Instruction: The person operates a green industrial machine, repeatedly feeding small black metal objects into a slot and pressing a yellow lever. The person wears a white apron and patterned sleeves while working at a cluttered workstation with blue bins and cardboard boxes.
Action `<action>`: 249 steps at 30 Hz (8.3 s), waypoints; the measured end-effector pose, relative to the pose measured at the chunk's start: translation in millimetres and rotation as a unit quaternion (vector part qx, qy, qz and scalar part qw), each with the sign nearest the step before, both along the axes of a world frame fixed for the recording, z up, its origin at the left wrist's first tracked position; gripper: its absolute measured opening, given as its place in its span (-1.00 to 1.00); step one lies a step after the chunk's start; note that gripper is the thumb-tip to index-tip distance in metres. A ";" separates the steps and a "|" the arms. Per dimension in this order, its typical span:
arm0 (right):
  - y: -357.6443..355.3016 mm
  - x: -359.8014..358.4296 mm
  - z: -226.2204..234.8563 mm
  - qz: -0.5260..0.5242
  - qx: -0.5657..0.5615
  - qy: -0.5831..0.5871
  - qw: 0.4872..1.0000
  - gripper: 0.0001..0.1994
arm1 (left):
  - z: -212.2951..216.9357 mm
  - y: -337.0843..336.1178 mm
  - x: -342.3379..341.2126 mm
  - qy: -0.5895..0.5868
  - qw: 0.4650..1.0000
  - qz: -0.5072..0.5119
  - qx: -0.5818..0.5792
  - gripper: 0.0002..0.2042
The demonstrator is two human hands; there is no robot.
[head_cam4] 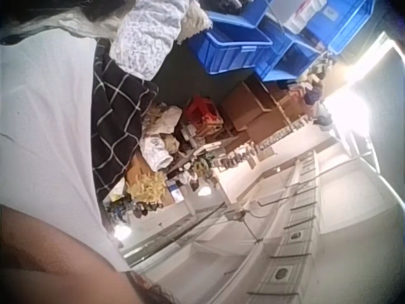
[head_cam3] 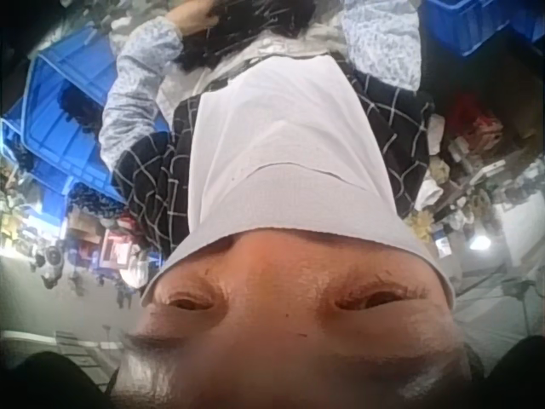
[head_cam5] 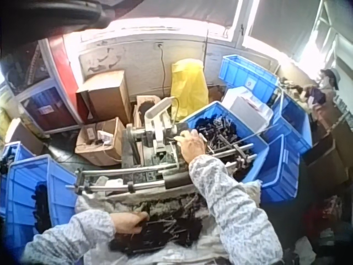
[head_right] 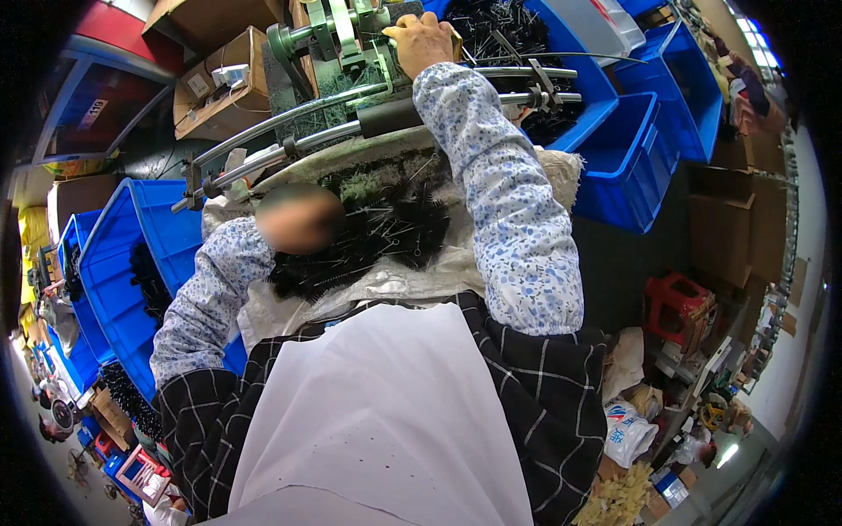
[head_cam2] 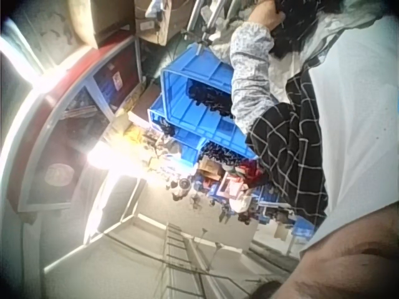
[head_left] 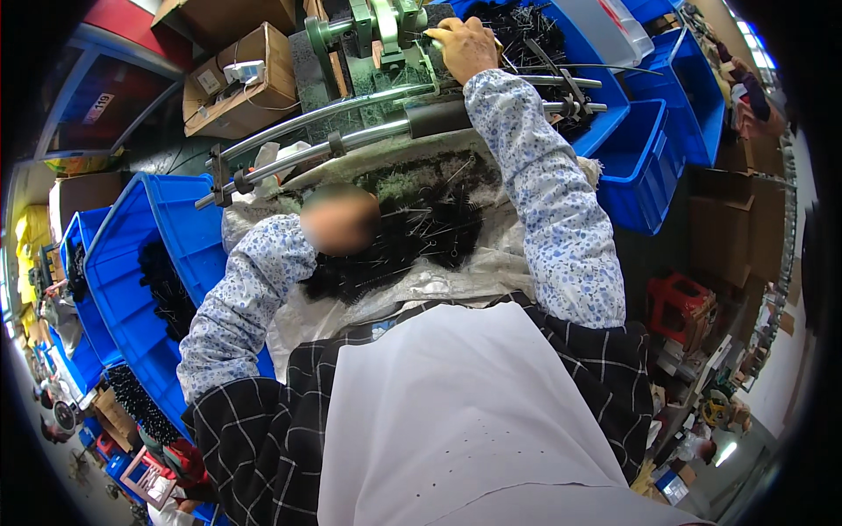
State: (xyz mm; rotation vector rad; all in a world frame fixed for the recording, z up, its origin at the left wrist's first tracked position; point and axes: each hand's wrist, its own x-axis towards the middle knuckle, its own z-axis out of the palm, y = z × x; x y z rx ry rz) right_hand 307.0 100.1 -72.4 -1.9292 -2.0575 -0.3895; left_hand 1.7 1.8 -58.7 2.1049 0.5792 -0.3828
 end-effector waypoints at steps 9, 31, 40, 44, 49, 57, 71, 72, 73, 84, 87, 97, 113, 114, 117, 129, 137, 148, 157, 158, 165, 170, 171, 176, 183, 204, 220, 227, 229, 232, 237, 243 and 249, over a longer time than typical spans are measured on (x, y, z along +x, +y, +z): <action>-27.3 9.0 2.4 -0.087 -0.019 0.040 0.995 -0.66 | 33.5 15.8 -3.8 -0.003 0.998 0.030 0.046 -0.68; -20.3 -1.6 7.9 -0.061 0.020 0.014 0.998 -0.82 | 88.9 23.8 -8.2 -0.209 0.967 0.124 0.078 -0.71; 2.4 61.4 17.3 -0.034 -0.118 0.034 0.992 -0.78 | 82.4 28.8 16.0 -0.271 0.952 0.121 0.076 -0.70; -24.2 72.8 59.1 -0.087 0.083 0.064 0.991 -0.85 | 77.7 27.2 28.5 -0.304 0.937 0.154 0.083 -0.69; -89.2 -17.2 109.6 0.077 -0.242 0.306 0.918 -0.68 | 68.6 18.2 53.6 -0.385 0.873 0.249 0.167 -0.70; -70.9 -39.4 50.6 0.038 -0.033 0.222 0.974 -0.81 | 44.6 0.2 0.4 -0.268 0.926 0.214 0.161 -0.60; -18.7 -9.5 14.5 -0.043 -0.016 0.088 0.995 -0.77 | 3.9 16.7 -53.4 0.086 0.982 0.047 0.159 -0.62; -17.9 -8.9 14.0 -0.040 -0.020 0.095 0.994 -0.77 | 9.8 18.8 -53.7 0.072 0.987 0.066 0.125 -0.63; -16.6 -7.1 12.6 -0.030 -0.013 0.083 0.996 -0.76 | 18.3 21.8 -52.5 0.057 0.991 0.082 0.089 -0.63; -23.8 8.8 12.9 -0.098 -0.039 0.035 0.994 -0.63 | 95.6 23.3 -22.2 -0.149 0.967 0.166 0.124 -0.75; -23.5 12.5 1.8 -0.071 -0.018 0.061 0.995 -0.64 | 100.3 23.7 -24.0 -0.169 0.961 0.186 0.114 -0.76; -13.5 -68.3 13.0 -0.049 -0.015 0.037 0.998 -0.78 | 104.9 21.2 -19.6 -0.165 0.960 0.196 0.116 -0.75; 2.9 57.0 3.6 -0.056 -0.048 0.110 0.991 -0.77 | 86.2 24.4 -7.5 -0.271 0.940 0.173 0.117 -0.80; 2.6 70.1 -0.1 -0.034 -0.051 0.103 0.993 -0.77 | 83.2 25.7 -2.1 -0.286 0.939 0.164 0.101 -0.79; -4.4 52.4 44.3 -0.049 -0.125 0.049 0.990 -0.83 | 78.6 22.1 6.3 -0.282 0.942 0.174 0.061 -0.79; -119.9 -41.6 78.4 0.200 -0.227 0.383 0.873 -0.72 | 59.0 16.2 58.8 -0.418 0.865 0.261 0.101 -0.72; -37.8 -5.3 27.2 -0.059 0.001 0.008 0.998 -0.79 | 22.8 -2.3 36.2 -0.104 0.988 0.063 0.095 -0.58; -19.3 -5.7 12.8 -0.026 0.008 0.017 0.999 -0.79 | 11.2 8.1 31.5 -0.062 0.998 -0.019 0.004 -0.74; -14.9 -2.9 10.0 -0.018 -0.003 0.057 0.998 -0.78 | 57.2 7.2 14.3 -0.175 0.977 0.124 0.012 -0.77; -11.3 -2.2 8.2 -0.011 -0.002 0.062 0.998 -0.77 | 62.5 6.8 14.9 -0.188 0.972 0.139 0.009 -0.77; -12.4 4.4 8.7 -0.056 -0.015 0.010 0.998 -0.68 | 74.1 11.0 11.9 -0.244 0.956 0.159 0.029 -0.69; -19.8 16.8 -5.7 -0.039 0.034 0.038 0.998 -0.64 | 79.3 15.8 4.3 -0.223 0.962 0.153 0.040 -0.73; -18.5 15.9 -12.6 -0.030 0.074 0.037 0.996 -0.69 | 78.1 15.6 4.0 -0.225 0.962 0.151 0.040 -0.73; -17.1 -35.2 7.9 -0.033 -0.001 0.081 0.996 -0.73 | 81.8 15.3 2.7 -0.224 0.961 0.157 0.046 -0.73; -12.3 -63.0 7.8 -0.029 0.060 0.032 0.997 -0.87 | 86.4 18.5 4.8 -0.252 0.953 0.148 0.079 -0.73; -51.4 68.4 76.2 -0.160 0.045 0.055 0.985 -0.81 | 60.0 8.3 42.1 -0.322 0.921 0.215 0.053 -0.75; -35.0 -6.6 24.8 -0.068 -0.002 0.032 0.997 -0.80 | -0.8 -8.5 29.4 0.008 0.978 0.134 0.163 -0.54; -23.4 -7.3 16.4 -0.060 -0.014 0.062 0.996 -0.77 | -29.7 11.0 28.0 0.031 0.993 0.108 0.033 -0.68; -22.9 -9.7 18.6 -0.067 -0.022 0.052 0.996 -0.77 | -37.8 17.2 29.0 0.006 0.994 0.103 0.020 -0.67; -21.5 -9.7 15.8 -0.057 -0.015 0.063 0.996 -0.77 | -41.4 18.1 34.8 0.010 0.981 0.192 -0.016 -0.61; -9.7 -0.1 8.2 -0.021 -0.018 0.054 0.998 -0.76 | -36.8 19.2 52.8 0.073 0.978 0.188 0.049 -0.56; -9.8 5.7 17.3 -0.018 -0.052 0.000 0.998 -0.65 | -26.2 17.3 40.5 -0.026 0.977 0.213 -0.006 -0.53; -24.8 16.6 -0.5 -0.060 0.010 0.093 0.994 -0.68 | 45.3 3.3 22.2 -0.106 0.969 0.219 -0.034 -0.74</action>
